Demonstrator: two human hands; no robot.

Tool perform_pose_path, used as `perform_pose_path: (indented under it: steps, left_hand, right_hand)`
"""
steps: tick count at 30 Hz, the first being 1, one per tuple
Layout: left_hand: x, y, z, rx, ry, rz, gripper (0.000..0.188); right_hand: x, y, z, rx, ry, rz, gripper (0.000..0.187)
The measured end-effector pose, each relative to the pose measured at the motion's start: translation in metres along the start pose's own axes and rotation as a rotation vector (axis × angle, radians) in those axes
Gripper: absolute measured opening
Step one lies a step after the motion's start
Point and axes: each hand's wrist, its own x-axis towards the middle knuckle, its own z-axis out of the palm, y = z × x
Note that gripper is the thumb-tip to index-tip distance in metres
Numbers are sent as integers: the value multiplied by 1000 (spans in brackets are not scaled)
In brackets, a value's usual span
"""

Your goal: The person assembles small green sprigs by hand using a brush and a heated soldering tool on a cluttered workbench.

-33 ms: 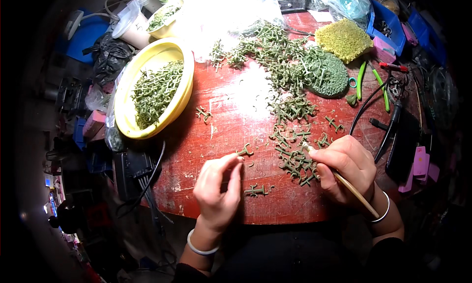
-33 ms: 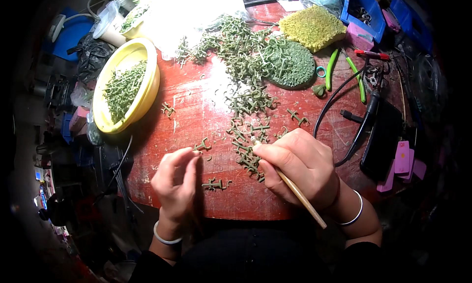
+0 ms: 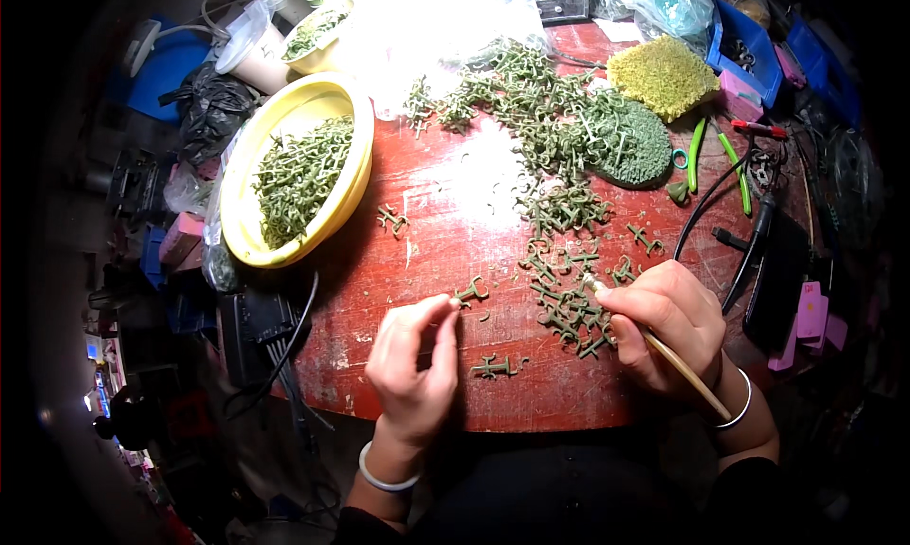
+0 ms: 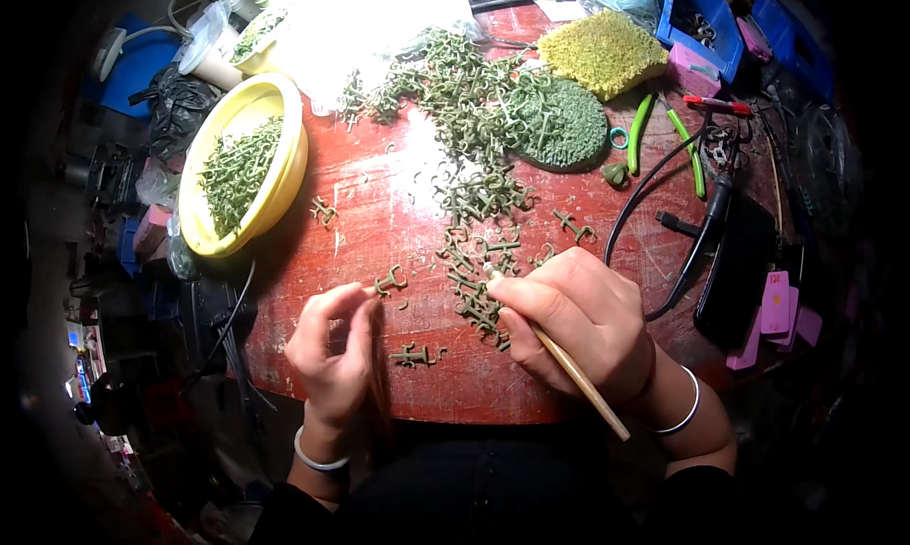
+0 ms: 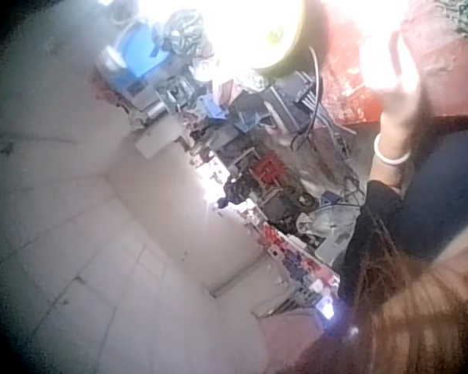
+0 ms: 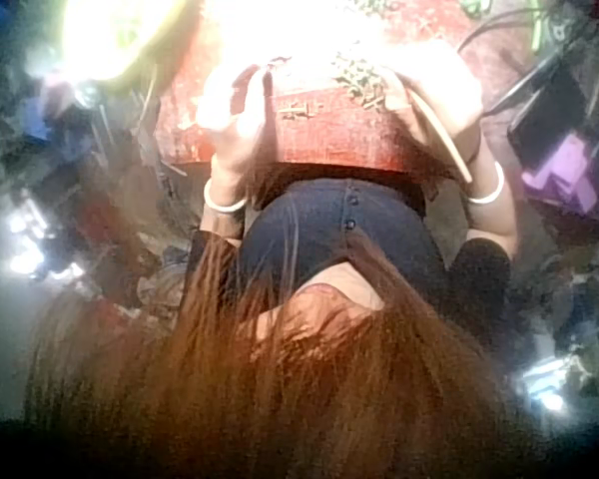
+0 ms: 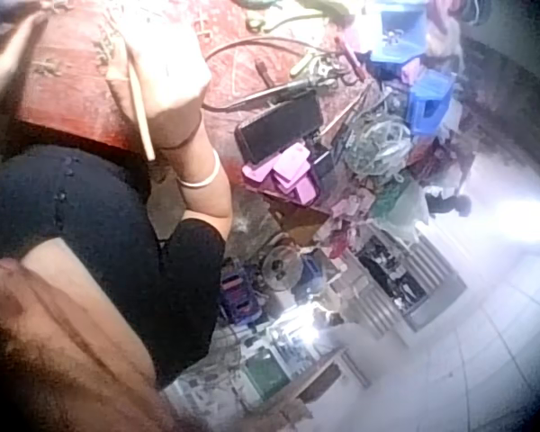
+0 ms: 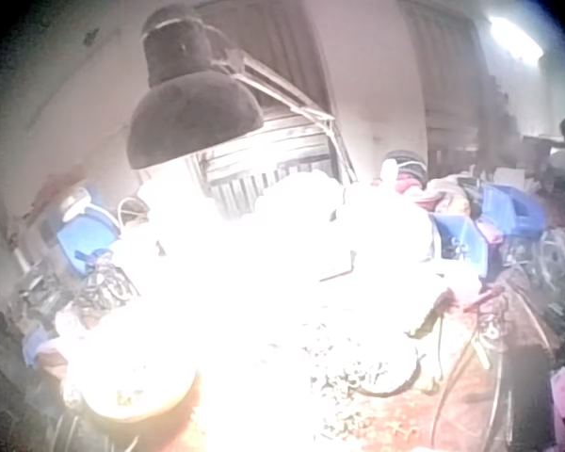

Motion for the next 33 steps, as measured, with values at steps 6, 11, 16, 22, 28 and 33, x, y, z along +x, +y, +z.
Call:
perform_pose_path:
  steps: [6,11,16,22,28,33]
  left_hand:
    - [-2,-9,-8,29,-27,-96,25]
    - [0,-14,-10,145,-58,57,26]
    - [5,-15,-3,132,-32,116,24]
    - [-18,-18,4,-435,83,-306,22]
    - [-28,-26,-6,-438,75,-268,21]
    - [-18,-17,-10,-338,-53,-66,24]
  right_hand:
    - [0,0,0,0,-8,3,19]
    - [2,-3,6,-2,-14,-4,19]
    - [-2,0,1,-40,-8,-2,22]
    - [1,10,-2,-101,60,35,32]
    - [-1,25,-38,-510,274,375,9]
    - [-42,43,-81,-930,146,716,28]
